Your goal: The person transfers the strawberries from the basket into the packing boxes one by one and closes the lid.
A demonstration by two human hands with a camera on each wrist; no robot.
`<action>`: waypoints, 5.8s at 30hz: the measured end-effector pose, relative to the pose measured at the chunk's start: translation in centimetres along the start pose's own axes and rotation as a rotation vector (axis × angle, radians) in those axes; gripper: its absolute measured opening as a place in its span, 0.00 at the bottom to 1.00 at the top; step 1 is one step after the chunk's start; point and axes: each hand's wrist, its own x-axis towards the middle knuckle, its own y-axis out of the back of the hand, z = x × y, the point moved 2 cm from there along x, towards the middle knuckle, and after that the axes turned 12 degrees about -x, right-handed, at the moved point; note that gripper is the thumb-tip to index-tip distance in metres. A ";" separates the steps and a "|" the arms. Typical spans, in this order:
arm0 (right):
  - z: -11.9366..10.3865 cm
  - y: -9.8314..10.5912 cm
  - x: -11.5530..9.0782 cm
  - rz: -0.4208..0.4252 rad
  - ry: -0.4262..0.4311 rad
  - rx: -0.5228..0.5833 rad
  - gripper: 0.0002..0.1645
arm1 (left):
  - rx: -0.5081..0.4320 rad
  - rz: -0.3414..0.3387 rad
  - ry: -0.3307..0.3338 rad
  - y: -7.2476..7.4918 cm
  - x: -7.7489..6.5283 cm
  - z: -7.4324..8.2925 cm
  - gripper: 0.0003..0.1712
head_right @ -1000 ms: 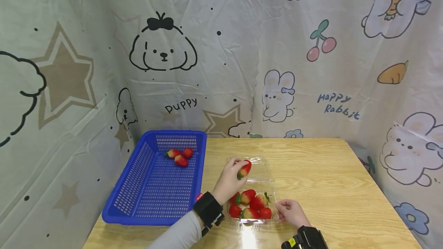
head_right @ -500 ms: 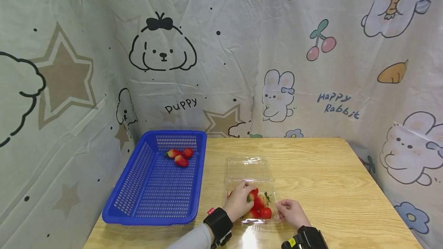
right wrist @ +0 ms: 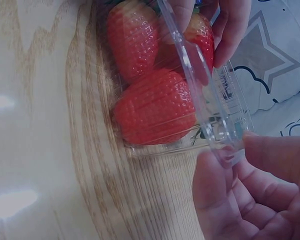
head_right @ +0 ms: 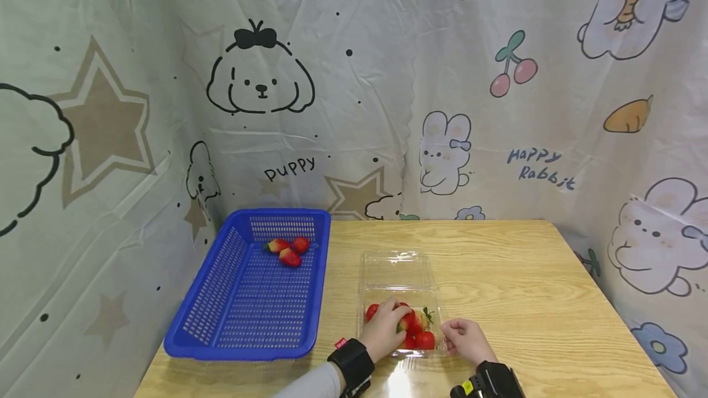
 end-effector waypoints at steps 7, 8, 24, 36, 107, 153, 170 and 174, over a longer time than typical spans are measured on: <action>-0.2 -0.1 -0.2 0.010 -0.017 0.002 0.14 | 0.056 0.007 -0.023 -0.3 -0.4 -0.1 0.23; -0.2 -0.1 -0.2 0.012 -0.018 0.002 0.14 | 0.064 0.008 -0.030 -0.2 -0.5 -0.1 0.23; -0.2 -0.2 0.0 -0.005 -0.038 -0.012 0.15 | 0.117 -0.137 0.001 2.5 0.1 0.5 0.28; -0.4 -0.2 -0.2 0.018 -0.057 -0.023 0.14 | 0.081 -0.373 0.194 15.9 4.6 2.3 0.35; 0.0 0.1 0.0 0.013 -0.046 -0.016 0.14 | 0.186 0.075 0.537 20.5 4.8 -9.7 0.14; -0.1 0.0 -0.1 0.001 -0.037 -0.016 0.15 | 0.272 0.091 0.033 3.2 2.3 -0.4 0.12; 0.1 -0.1 0.1 0.004 -0.070 -0.013 0.15 | 0.331 0.108 0.061 2.2 1.2 -0.8 0.09; 0.0 -0.1 0.1 0.005 -0.070 -0.013 0.15 | 0.290 0.105 0.065 2.2 1.3 -0.8 0.10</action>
